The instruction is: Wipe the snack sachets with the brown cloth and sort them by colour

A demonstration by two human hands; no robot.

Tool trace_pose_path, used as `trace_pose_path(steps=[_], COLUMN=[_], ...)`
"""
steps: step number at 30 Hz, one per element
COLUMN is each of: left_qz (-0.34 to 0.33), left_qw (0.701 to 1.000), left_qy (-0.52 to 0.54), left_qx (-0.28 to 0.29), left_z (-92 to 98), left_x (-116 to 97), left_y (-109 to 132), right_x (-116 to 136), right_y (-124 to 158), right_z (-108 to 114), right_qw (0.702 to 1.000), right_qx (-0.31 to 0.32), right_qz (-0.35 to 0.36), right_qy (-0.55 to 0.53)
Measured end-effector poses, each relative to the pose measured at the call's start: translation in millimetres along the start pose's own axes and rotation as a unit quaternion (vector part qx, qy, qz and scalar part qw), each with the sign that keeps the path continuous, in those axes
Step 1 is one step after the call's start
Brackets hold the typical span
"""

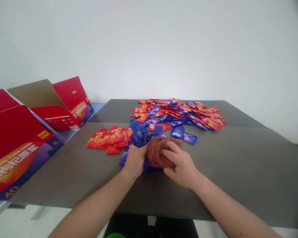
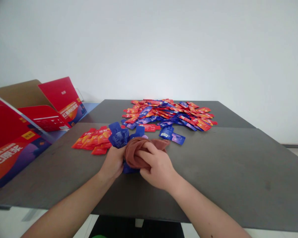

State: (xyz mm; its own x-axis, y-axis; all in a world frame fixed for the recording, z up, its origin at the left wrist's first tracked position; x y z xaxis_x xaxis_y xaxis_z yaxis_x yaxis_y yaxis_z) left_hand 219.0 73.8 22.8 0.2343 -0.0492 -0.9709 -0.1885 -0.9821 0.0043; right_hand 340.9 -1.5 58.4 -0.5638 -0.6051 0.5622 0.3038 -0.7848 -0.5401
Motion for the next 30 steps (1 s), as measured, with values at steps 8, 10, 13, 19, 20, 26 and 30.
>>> trace_pose_path(steps=[8,10,13,19,20,26,30], left_qz=[-0.025,0.020,0.032,-0.037,-0.038,-0.102,-0.001], left_qw=[0.993,0.996,0.991,0.865,0.860,0.934,0.998], left_qy=[0.045,-0.002,-0.132,-0.500,-0.508,-0.326,-0.051], left_qx=[-0.108,-0.087,-0.010,-0.018,-0.036,-0.107,-0.021], left_z=[39.6,45.1,45.0,52.6,55.3,54.5,34.4], left_x=[-16.3,-12.1,-7.3,-4.7,-4.4,-13.5,-3.7], left_y=[-27.8,-32.9,-37.3,-44.8,-45.7,-40.4,-32.6], right_x=[-28.1,-52.1,-76.4,-83.8,-83.7,-85.2,-72.6], right_y=[-0.3,1.3,7.3,8.5,8.0,9.4,12.7], right_z=[-2.1,23.0,48.7,49.0,47.3,49.2,60.4], right_qw=[0.989,0.977,0.946,0.940,0.942,0.941,0.931], right_qx=[0.062,-0.042,-0.165,-0.191,-0.187,-0.222,-0.304], right_qz=[-0.126,-0.205,-0.278,-0.284,-0.278,-0.255,-0.200], right_qy=[0.043,0.044,0.013,-0.005,-0.006,-0.014,-0.011])
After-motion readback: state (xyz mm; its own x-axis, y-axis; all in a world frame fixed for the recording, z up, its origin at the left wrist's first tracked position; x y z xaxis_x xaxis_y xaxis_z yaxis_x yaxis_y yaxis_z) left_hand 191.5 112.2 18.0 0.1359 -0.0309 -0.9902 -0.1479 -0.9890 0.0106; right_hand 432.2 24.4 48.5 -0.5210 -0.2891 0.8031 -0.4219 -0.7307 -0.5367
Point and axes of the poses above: each hand's wrist, its own y-axis away from the middle knuckle, its own z-axis out of the back of the hand, x = y × z, the point moved 6 cm from there along -y, towards the middle knuckle, and after that the axes turned 11 degrees about -y, right-handed, at the moved point
